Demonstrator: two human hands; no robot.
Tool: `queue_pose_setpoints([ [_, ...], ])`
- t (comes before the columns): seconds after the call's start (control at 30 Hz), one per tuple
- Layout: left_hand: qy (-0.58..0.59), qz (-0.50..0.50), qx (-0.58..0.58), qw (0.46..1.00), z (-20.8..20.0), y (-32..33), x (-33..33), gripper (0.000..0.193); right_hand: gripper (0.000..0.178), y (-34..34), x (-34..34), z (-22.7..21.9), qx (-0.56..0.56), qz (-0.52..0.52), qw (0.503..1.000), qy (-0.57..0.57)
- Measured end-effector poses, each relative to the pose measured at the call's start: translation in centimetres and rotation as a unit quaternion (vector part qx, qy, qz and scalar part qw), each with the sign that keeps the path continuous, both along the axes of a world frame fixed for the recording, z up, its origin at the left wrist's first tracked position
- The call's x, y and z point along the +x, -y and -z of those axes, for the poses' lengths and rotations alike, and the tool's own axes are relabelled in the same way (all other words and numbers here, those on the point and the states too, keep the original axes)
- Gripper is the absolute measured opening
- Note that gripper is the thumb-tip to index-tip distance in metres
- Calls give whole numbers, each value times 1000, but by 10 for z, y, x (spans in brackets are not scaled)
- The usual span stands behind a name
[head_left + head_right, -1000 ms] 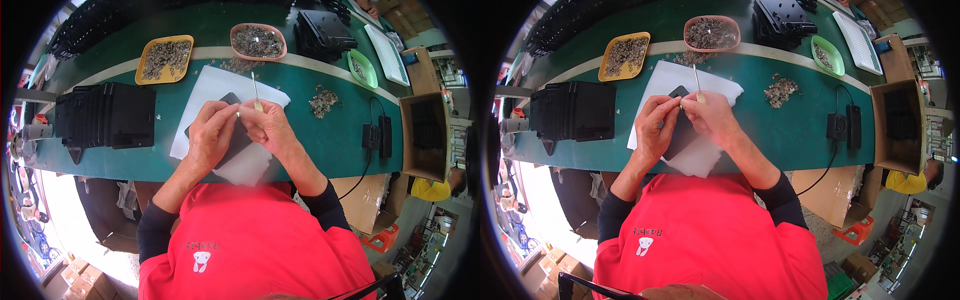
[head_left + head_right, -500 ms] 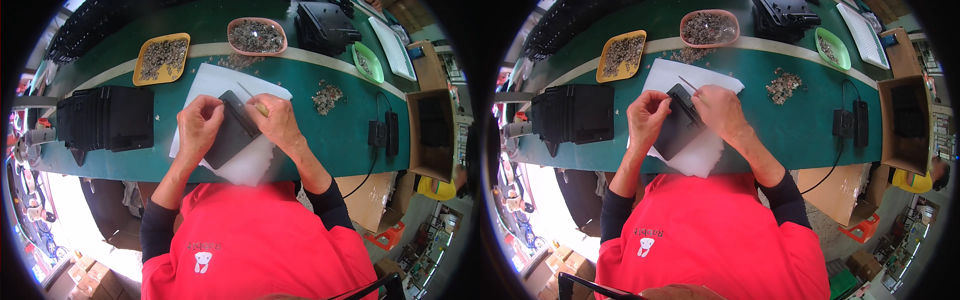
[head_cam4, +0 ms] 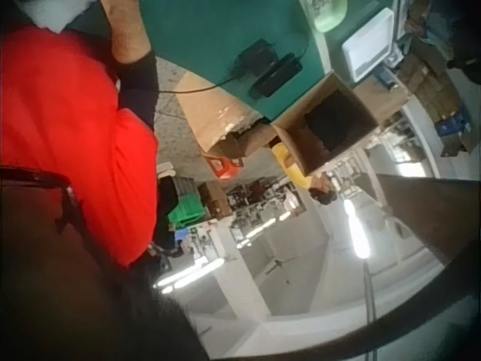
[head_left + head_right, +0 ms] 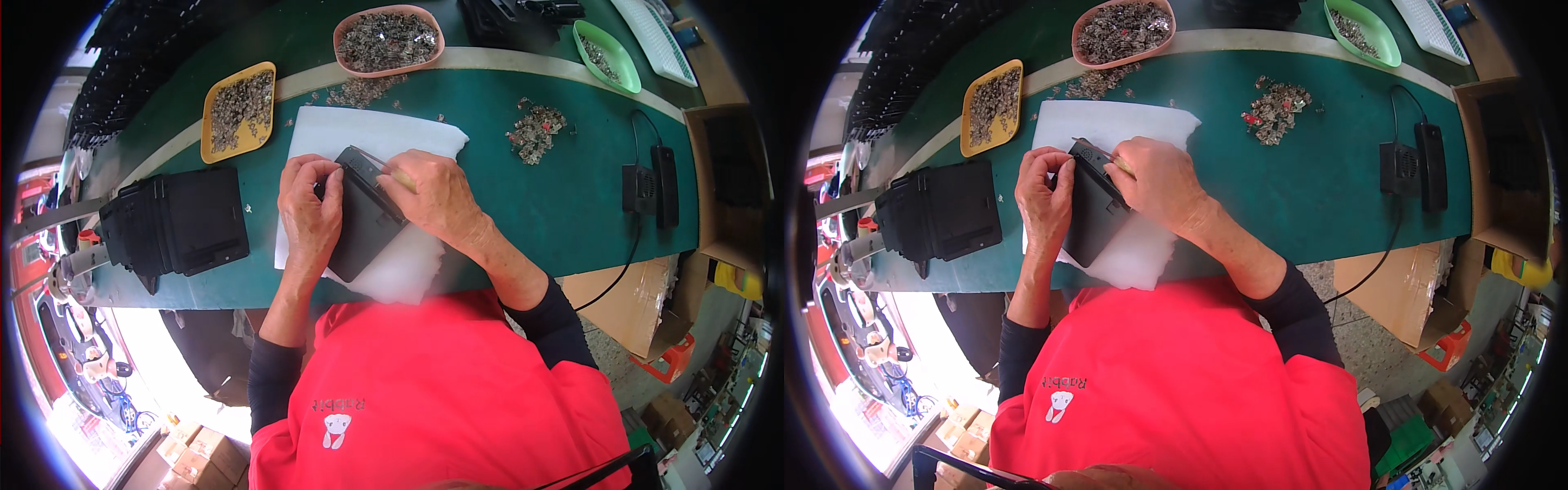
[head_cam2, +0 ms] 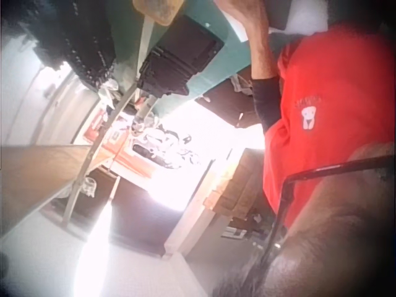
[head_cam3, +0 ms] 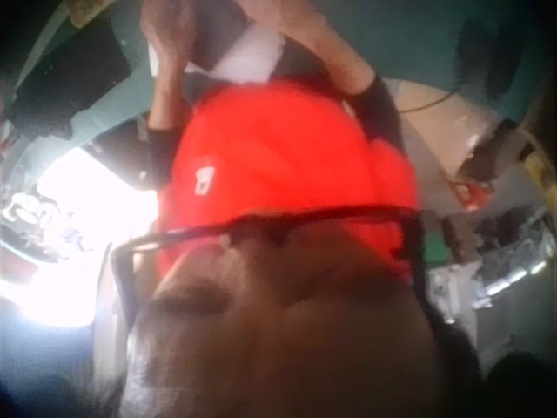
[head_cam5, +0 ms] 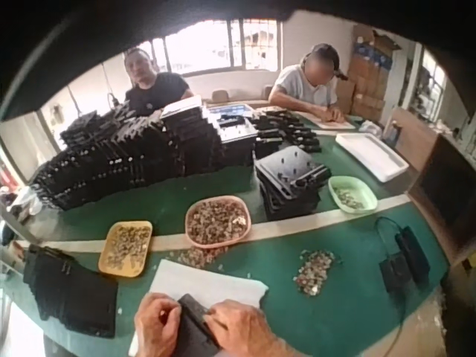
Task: The person uses a small screwdriver to remove screws from black rectangular electronic casings. They place the removed screws into a yellow tray and stack the opened casings on the table. The person repeats this process for multiple units, working at a green table in a workshop environment.
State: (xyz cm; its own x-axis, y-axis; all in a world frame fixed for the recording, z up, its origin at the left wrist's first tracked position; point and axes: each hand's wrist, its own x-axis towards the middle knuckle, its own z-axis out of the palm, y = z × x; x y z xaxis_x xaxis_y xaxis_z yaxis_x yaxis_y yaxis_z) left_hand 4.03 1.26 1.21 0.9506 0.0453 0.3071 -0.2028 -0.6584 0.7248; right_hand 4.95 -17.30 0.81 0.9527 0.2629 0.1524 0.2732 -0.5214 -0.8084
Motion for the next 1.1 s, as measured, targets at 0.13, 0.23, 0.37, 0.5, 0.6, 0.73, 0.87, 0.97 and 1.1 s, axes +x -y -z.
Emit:
queue_pose_setpoints([
  [0.13, 8, 7, 59, 998, -1, 2, 1, 6, 19, 0, 0, 1, 1, -6, 1000, -3],
  [0.23, 2, 17, 122, 992, -8, 4, 4, 6, 19, 1, 0, 1, 5, -10, 1000, 1],
  [0.37, -30, 17, 195, 980, -18, 11, 8, 7, 19, 2, 0, 0, 8, -12, 1000, 0],
  [0.5, -10, 11, 216, 976, -17, 17, 7, 7, 19, 3, 0, 0, 7, -10, 1000, -1],
  [0.6, 66, 22, 266, 961, -10, 17, 1, 11, 18, 3, 0, 0, 10, -9, 1000, 5],
  [0.73, 82, 26, 333, 939, -3, 15, -16, 28, 17, 1, -1, 2, 5, -10, 1000, 8],
  [0.87, 76, 61, 359, 928, 1, 8, -24, 43, 16, 0, -1, 0, -6, -4, 1000, 9],
  [0.97, 90, 85, 349, 929, 3, 1, -21, 48, 16, -1, -1, 2, -9, 1, 1000, 27],
  [1.1, 111, 96, 310, 939, 13, -5, -20, 52, 16, -2, -2, 2, -14, 8, 999, 29],
])
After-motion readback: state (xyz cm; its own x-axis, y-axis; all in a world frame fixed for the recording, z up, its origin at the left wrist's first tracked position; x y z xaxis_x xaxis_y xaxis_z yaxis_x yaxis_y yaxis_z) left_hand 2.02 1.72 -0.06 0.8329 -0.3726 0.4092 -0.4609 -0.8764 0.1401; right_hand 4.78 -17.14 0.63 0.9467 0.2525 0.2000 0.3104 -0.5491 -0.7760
